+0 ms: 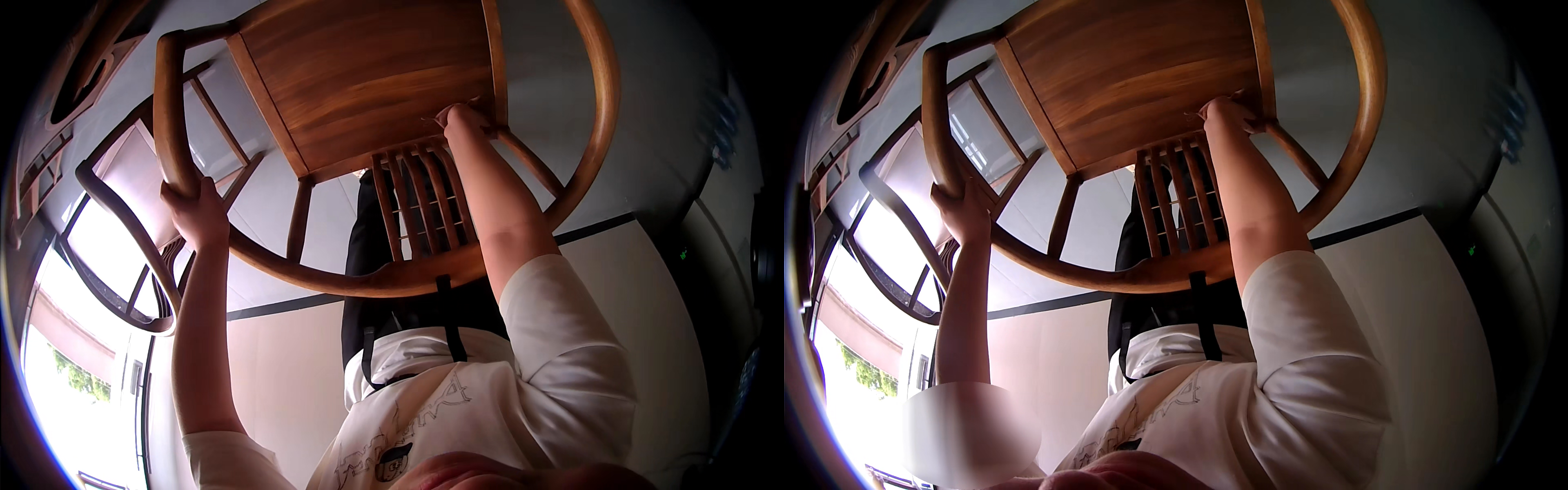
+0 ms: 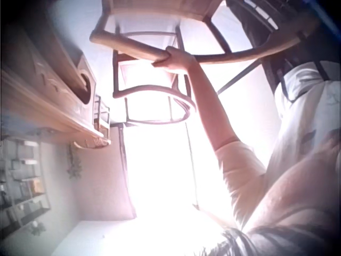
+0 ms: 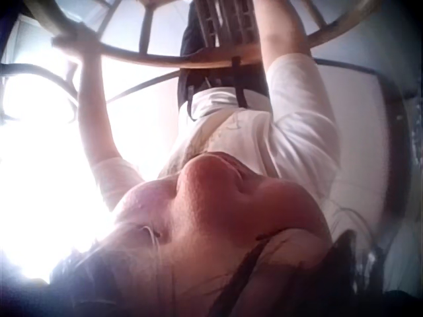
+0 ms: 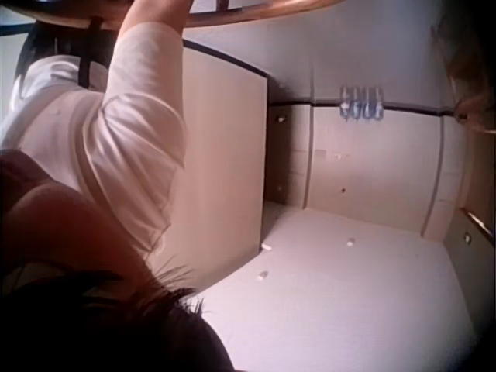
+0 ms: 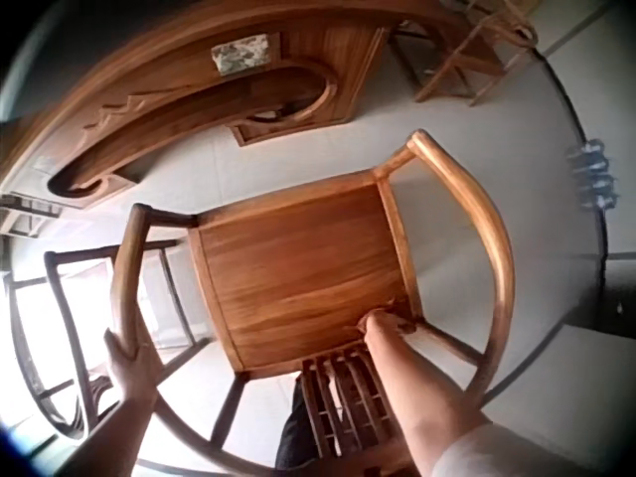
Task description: The person wipes the seat and backrest of several wooden chairs using a cloth. They handle the chairs one at a time, lifting them to access different surfaces and then placing them back down. The person moves between chairs in a room with a wooden table and shelving.
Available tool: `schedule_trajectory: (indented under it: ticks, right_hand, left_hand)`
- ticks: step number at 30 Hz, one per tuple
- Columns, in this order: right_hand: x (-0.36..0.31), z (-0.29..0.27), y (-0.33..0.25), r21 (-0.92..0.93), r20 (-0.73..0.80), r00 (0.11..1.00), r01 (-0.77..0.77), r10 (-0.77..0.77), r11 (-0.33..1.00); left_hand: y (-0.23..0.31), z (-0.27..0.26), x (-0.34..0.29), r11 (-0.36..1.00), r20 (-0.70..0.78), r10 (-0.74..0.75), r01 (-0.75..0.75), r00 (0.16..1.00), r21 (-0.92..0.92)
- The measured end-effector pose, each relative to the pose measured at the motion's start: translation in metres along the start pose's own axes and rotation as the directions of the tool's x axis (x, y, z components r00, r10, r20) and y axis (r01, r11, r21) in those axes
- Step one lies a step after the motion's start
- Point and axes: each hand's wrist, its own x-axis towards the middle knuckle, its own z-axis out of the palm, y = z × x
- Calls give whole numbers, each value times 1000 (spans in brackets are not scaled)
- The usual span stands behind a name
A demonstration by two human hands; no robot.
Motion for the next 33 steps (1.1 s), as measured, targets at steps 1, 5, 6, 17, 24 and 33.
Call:
schedule_trajectory:
  ticks: [1, 5, 6, 17, 24, 33]
  right_hand:
    - [-2, 1, 2, 23, 28, 1000, -15, 15, 1000]
    - [-26, 23, 2, -50, 6, 999, 45, -45, 998]
    - [-39, 34, 1, -123, -98, 983, 145, -158, 982]
    - [-216, 119, 61, -52, 568, -568, 698, -596, -714]
    - [-202, 75, 89, -38, 888, -429, 293, -167, -955]
    - [-212, 82, 88, -196, 805, -354, 599, -476, -777]
  left_hand:
    - [2, -3, -1, 1000, 20, 2, -2, 1000, -11]
    - [6, -7, -3, 998, 38, -32, 34, 999, -54]
    - [6, -7, -2, 997, 41, -34, 37, 999, -66]
    - [10, -14, -5, 992, 69, -91, 97, 993, -78]
    - [19, -22, -10, 986, 61, -128, 134, 990, -99]
    - [10, -18, -11, 983, 45, -121, 126, 992, -136]
